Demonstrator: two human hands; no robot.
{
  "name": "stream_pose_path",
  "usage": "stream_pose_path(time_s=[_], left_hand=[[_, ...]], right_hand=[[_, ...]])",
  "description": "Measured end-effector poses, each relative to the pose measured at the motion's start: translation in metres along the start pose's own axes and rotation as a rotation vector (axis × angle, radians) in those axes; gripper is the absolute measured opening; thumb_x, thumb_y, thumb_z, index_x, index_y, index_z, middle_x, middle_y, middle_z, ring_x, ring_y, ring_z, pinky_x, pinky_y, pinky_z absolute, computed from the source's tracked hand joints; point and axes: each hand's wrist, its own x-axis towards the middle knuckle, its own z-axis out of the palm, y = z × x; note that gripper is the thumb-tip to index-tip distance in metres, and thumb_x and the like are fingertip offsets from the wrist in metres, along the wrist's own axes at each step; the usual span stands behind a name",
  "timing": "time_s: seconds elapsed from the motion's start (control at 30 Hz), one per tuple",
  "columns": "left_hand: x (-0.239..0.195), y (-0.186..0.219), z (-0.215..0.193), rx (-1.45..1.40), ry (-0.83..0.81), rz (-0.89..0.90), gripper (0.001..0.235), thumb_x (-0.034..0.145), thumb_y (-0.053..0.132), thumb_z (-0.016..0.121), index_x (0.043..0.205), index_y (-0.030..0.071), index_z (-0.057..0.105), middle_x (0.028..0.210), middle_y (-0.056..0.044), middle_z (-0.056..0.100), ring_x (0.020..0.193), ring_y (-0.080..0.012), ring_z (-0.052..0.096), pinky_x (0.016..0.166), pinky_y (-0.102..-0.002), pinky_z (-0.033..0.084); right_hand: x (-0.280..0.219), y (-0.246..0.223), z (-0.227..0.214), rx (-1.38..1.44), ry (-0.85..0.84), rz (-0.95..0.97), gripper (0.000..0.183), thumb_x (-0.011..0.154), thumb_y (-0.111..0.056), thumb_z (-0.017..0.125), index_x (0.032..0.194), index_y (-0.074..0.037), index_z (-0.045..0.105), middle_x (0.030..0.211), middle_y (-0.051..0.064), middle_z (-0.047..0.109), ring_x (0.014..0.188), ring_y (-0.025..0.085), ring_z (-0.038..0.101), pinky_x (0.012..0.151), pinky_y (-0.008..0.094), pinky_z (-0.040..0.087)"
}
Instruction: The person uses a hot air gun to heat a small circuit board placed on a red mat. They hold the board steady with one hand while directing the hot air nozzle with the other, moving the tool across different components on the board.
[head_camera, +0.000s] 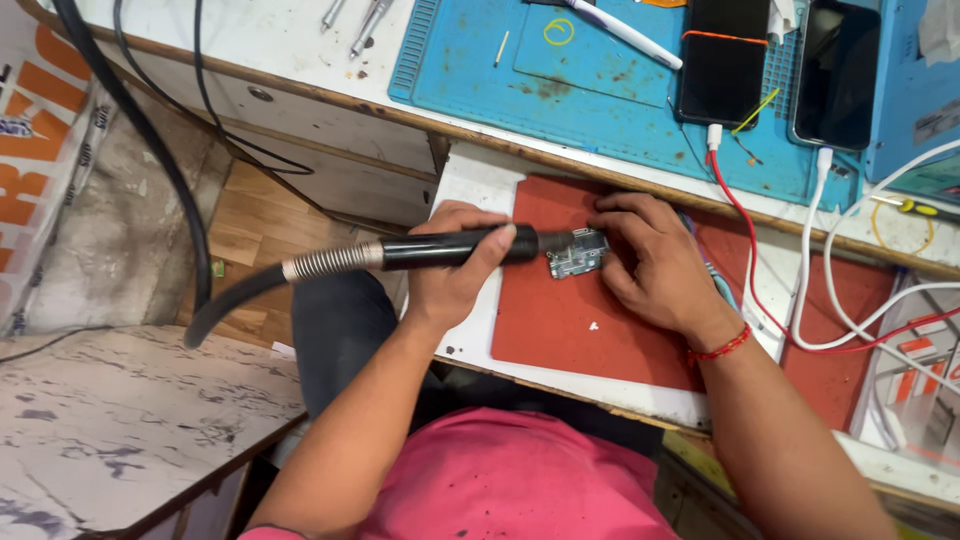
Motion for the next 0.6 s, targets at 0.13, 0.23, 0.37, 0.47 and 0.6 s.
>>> stream_pose_path(time_s=[0.13, 0.23, 0.37, 0.47, 0.6], left_hand=[[-0.01, 0.001, -0.001, -0.075, -0.038, 0.016, 0.021, 0.094, 0.021, 0.076, 0.102, 0.002, 0.075, 0.099, -0.011, 0.072, 0.095, -0.0209, 0.069, 0.088, -0.034, 0.056], [-0.012, 0.0, 0.001, -0.081, 0.026, -0.048, 0.022, 0.095, 0.023, 0.076, 0.103, 0.003, 0.075, 0.1, -0.01, 0.071, 0.091, -0.0183, 0.07, 0.084, -0.031, 0.056], [-0.012, -0.001, 0.002, 0.012, 0.077, -0.022, 0.022, 0.096, 0.023, 0.076, 0.104, 0.003, 0.075, 0.101, -0.009, 0.07, 0.092, -0.0173, 0.07, 0.085, -0.03, 0.056], [-0.012, 0.001, 0.003, 0.017, 0.005, 0.048, 0.022, 0.097, 0.022, 0.077, 0.105, 0.002, 0.075, 0.101, -0.008, 0.071, 0.094, -0.0182, 0.069, 0.088, -0.031, 0.055], [-0.013, 0.003, 0.002, -0.034, 0.117, -0.165, 0.022, 0.096, 0.024, 0.075, 0.103, 0.003, 0.076, 0.1, -0.008, 0.072, 0.091, -0.0173, 0.068, 0.084, -0.03, 0.055]], right_hand=[[0.0, 0.009, -0.008, 0.074, -0.09, 0.002, 0.041, 0.081, -0.005, 0.068, 0.122, -0.001, 0.067, 0.134, 0.015, 0.062, 0.124, 0.035, 0.059, 0.105, 0.044, 0.048], [-0.001, 0.01, -0.008, 0.079, -0.082, -0.03, 0.04, 0.083, -0.005, 0.068, 0.123, -0.002, 0.067, 0.134, 0.015, 0.062, 0.125, 0.035, 0.059, 0.106, 0.043, 0.048], [-0.003, 0.011, -0.004, 0.071, -0.062, -0.033, 0.038, 0.083, -0.004, 0.069, 0.121, -0.001, 0.068, 0.135, 0.015, 0.062, 0.125, 0.035, 0.06, 0.106, 0.043, 0.049], [-0.003, 0.013, -0.004, 0.074, -0.047, -0.044, 0.039, 0.084, -0.005, 0.07, 0.122, 0.0, 0.068, 0.134, 0.015, 0.063, 0.125, 0.036, 0.06, 0.106, 0.044, 0.049], [-0.006, 0.013, -0.003, 0.087, -0.036, -0.022, 0.036, 0.087, -0.006, 0.07, 0.123, 0.0, 0.067, 0.133, 0.014, 0.063, 0.125, 0.035, 0.061, 0.106, 0.042, 0.05]])
